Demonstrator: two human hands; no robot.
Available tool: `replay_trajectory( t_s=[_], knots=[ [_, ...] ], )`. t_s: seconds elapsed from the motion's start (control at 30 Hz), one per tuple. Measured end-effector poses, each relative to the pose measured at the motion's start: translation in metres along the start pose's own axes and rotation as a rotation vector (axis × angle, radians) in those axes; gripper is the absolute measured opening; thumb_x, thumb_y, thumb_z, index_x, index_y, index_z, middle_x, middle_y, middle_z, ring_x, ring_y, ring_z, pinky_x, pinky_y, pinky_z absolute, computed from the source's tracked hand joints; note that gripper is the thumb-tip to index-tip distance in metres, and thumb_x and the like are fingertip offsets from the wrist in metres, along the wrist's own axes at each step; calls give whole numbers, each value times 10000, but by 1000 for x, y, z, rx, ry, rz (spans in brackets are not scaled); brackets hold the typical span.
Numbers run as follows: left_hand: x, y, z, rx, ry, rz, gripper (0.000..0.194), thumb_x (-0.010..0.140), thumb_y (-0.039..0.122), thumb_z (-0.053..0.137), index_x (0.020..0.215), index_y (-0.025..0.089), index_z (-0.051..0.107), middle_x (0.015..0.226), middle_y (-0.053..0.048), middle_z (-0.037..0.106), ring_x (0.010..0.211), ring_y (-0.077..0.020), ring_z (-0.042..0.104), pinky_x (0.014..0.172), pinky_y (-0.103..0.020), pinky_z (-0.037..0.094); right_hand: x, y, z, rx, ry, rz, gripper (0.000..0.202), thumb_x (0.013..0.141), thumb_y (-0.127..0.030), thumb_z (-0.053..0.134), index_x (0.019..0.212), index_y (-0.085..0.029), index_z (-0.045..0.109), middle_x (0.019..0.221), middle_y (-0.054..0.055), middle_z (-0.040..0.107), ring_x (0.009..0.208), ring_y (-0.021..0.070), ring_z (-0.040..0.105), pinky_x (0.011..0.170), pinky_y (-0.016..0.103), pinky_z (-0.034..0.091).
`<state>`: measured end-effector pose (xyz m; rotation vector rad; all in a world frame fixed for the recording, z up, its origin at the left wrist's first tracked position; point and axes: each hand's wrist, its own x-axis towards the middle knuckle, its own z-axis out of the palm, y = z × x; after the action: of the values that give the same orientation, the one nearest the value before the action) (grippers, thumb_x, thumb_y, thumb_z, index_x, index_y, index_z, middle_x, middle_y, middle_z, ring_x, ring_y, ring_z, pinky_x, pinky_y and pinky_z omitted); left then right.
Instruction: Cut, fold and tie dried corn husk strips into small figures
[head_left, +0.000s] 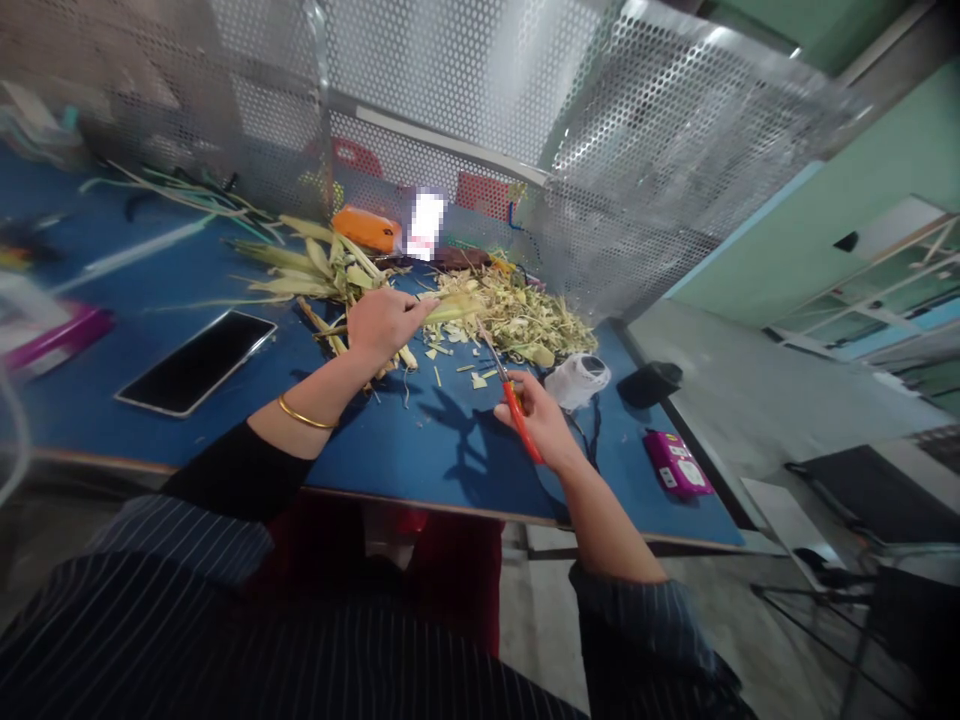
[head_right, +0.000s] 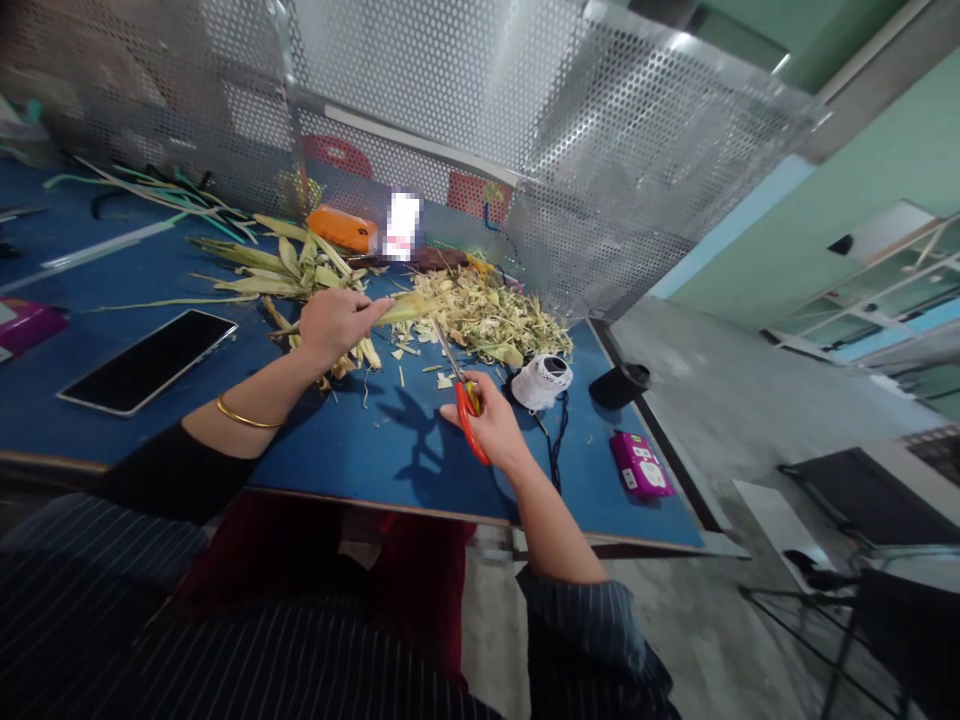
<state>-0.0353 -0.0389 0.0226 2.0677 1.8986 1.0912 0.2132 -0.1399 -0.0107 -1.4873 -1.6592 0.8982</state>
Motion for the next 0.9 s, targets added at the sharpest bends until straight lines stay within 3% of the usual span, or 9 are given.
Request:
replay_trajectory(
  t_s=[0.37,0.63,0.9],
  knots=[
    [-7,3,11,-57,-80,33,536,840,616,480,547,214,677,563,-42,618,553,-159,495,529,-276,221,14,-7,17,35,48,-51,480,724,-448,670,1122,-193,588,759,-32,491,682,118,425,666,252,403],
    [-8,5,11,-69,-89,41,528,836,592,511,487,209,612,529,-28,595,506,-142,468,523,-288,223,12,-11,20,-31,72,-18,383,744,-502,641,958,-184,648,661,-37,488,596,105,377,554,228,324],
    [-7,2,15,-39,-80,62,527,829,598,517,473,216,595,509,-29,547,518,-150,462,534,-296,222,10,-7,23,-126,123,-6,373,738,-543,640,883,-200,650,602,-46,481,563,110,406,532,227,334]
  ],
)
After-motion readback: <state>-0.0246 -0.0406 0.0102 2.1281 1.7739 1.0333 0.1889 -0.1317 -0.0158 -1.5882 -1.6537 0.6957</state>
